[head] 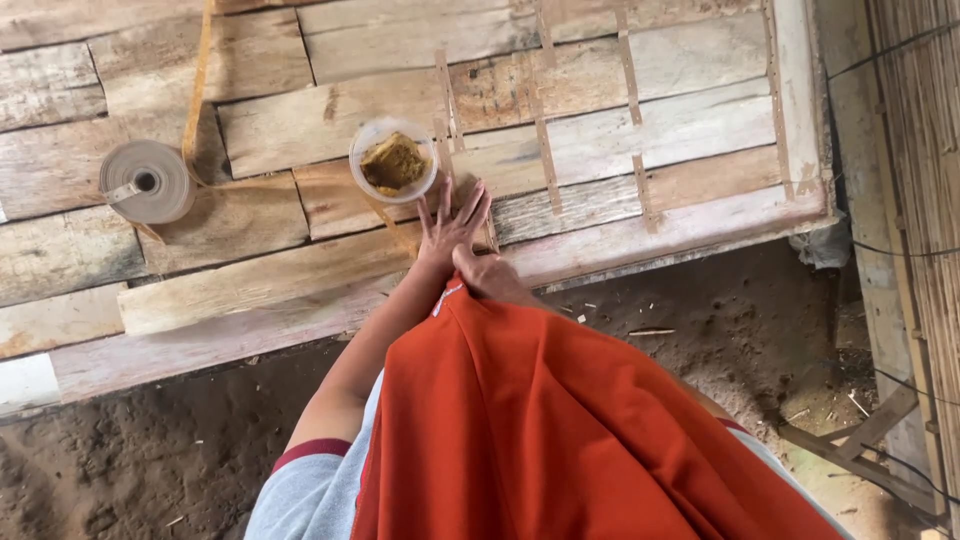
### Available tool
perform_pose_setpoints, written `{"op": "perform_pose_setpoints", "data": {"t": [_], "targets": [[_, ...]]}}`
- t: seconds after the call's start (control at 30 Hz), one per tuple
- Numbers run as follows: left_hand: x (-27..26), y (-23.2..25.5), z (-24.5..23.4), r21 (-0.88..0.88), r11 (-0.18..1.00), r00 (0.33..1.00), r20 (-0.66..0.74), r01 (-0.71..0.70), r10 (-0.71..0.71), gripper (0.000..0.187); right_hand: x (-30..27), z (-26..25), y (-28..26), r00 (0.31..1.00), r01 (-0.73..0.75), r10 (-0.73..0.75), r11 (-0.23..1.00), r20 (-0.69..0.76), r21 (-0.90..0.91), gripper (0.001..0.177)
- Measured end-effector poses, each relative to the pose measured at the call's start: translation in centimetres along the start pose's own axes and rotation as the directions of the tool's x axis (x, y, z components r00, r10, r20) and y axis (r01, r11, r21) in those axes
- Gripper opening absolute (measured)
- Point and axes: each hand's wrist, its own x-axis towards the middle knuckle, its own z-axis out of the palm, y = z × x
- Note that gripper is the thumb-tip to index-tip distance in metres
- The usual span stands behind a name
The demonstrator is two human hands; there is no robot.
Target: The person repeatedly dips a perforated wooden strip into a container of brown paste and applies the paste to the surface of a wooden board. The person presses the strip onto the board and smooths it with their hands. The process is repeated multiple times across different sections of the board.
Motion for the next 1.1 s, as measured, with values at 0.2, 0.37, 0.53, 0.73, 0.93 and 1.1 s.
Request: {"op": "perform_pose_setpoints", "data": {"t": [0.2,0.37,0.53,0.73,0.93,1.1], "targets": [[0.9,-0.2,-0.3,-0.160,0.976,0.909,0.411,0.145,-0.067,0.140,2.6,-7.3,5.0,0.539,-0.819,0.577,0.188,0.614,0.542,0.040],[1.3,0.2,-1.6,-0.128,0.968,0.873,0.470,0.217,-0.134,0.139,2.4,-1.6,7.7,0.660,-0.747,0.652,0.522,0.372,0.412,0.054],[1.4,0.2,-1.3,-0.107,0.962,0.851,0.497,0.252,-0.168,0.142,3.5,1.3,8.0,0.659,-0.751,0.645,0.585,0.386,0.304,0.067],[1.4,0.7,-1.9,-0.101,0.958,0.813,0.558,0.268,-0.168,0.143,4.2,2.0,8.7,0.571,-0.816,0.656,0.518,0.494,0.255,0.068],[1.2,0.2,-1.1,-0.125,0.955,0.844,0.508,0.270,-0.172,0.142,5.6,2.1,9.4,0.502,-0.858,0.644,0.456,0.577,0.237,0.070],[0.9,0.2,-0.3,-0.100,0.965,0.881,0.440,0.242,-0.175,0.143,6.0,1.4,9.0,0.539,-0.838,0.685,0.493,0.490,0.233,0.060]]}}
